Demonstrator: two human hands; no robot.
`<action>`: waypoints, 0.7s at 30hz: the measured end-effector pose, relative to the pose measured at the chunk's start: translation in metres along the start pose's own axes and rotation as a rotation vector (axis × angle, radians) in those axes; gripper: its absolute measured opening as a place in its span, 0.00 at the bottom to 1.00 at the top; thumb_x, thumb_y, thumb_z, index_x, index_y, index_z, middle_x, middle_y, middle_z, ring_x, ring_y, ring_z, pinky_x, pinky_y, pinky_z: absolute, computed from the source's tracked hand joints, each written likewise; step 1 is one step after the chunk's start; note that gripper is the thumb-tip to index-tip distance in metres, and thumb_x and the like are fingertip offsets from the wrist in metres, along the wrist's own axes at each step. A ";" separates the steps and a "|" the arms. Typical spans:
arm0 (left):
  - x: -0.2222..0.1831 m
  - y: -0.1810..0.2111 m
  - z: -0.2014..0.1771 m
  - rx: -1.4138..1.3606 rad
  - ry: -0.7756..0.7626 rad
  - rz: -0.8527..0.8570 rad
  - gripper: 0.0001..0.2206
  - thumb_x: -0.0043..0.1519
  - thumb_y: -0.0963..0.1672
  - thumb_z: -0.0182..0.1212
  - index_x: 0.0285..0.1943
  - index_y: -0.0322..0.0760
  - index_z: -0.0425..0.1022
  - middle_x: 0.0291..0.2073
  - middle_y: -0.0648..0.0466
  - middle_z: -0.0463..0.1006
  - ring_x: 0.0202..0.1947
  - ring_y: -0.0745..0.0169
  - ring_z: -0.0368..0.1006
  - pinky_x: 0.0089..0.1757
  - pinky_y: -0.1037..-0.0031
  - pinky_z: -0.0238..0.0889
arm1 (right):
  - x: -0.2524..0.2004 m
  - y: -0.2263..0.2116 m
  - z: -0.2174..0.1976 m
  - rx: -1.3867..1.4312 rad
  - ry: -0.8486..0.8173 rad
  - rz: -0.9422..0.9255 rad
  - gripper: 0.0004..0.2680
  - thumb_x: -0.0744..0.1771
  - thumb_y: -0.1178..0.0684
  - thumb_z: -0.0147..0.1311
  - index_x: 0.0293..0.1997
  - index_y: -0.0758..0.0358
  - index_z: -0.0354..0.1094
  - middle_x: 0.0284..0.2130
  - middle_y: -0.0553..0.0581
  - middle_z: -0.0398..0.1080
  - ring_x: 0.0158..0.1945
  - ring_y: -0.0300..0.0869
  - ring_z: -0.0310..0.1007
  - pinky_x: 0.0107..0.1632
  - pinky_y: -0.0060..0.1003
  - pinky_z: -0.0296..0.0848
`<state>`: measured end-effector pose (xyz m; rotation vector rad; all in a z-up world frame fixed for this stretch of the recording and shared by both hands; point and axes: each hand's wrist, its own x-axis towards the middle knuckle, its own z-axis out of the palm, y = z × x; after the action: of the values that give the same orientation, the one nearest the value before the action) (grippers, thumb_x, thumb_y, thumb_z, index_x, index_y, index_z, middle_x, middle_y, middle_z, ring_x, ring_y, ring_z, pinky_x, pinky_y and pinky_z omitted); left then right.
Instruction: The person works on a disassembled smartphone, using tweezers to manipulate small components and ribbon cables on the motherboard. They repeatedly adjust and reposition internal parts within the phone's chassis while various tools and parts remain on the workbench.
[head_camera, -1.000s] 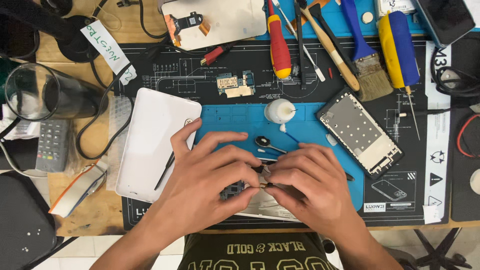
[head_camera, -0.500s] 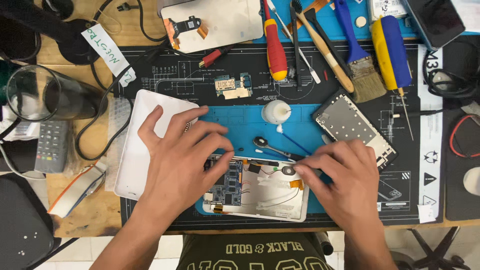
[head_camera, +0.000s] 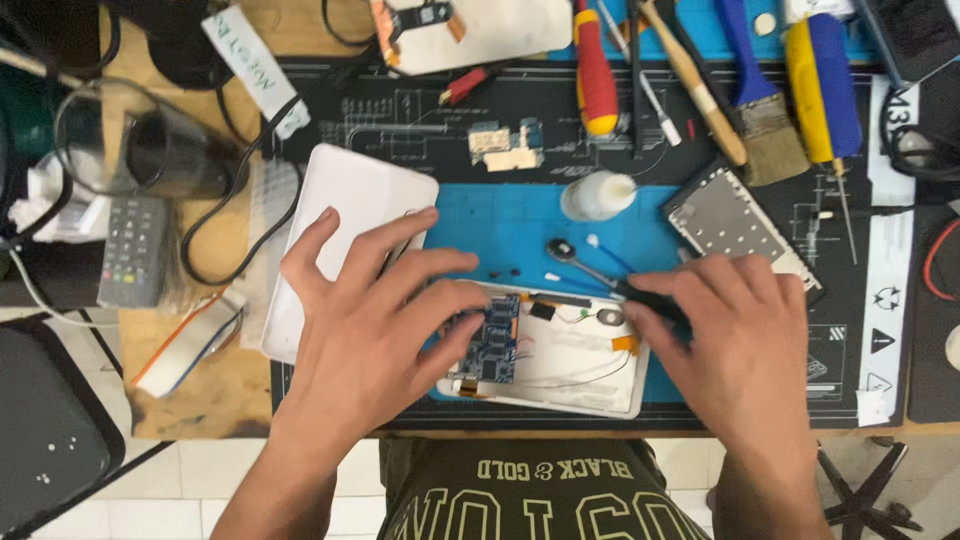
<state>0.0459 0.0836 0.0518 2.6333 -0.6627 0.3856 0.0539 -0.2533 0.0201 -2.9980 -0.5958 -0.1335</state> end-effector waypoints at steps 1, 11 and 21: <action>-0.011 0.001 0.000 0.000 0.001 -0.007 0.04 0.74 0.47 0.74 0.49 0.59 0.83 0.56 0.68 0.85 0.72 0.50 0.75 0.68 0.38 0.45 | -0.004 0.000 0.003 0.000 -0.003 -0.006 0.09 0.72 0.36 0.70 0.55 0.39 0.84 0.46 0.44 0.79 0.52 0.53 0.74 0.53 0.53 0.66; -0.103 0.015 0.026 0.099 0.052 -0.051 0.05 0.72 0.55 0.72 0.49 0.65 0.83 0.63 0.70 0.84 0.77 0.48 0.72 0.68 0.41 0.42 | -0.024 0.003 0.023 0.126 0.120 0.027 0.05 0.77 0.47 0.70 0.60 0.47 0.85 0.53 0.53 0.78 0.60 0.56 0.74 0.62 0.54 0.63; -0.110 0.024 0.036 0.043 0.163 -0.053 0.10 0.74 0.48 0.76 0.43 0.67 0.79 0.59 0.72 0.85 0.73 0.47 0.76 0.68 0.43 0.40 | -0.063 -0.015 0.033 0.543 0.208 -0.120 0.08 0.74 0.53 0.65 0.56 0.63 0.73 0.51 0.62 0.81 0.55 0.53 0.81 0.62 0.47 0.78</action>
<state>-0.0540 0.0918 -0.0114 2.6184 -0.5363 0.5967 -0.0073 -0.2597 -0.0184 -2.3916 -0.6608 -0.2434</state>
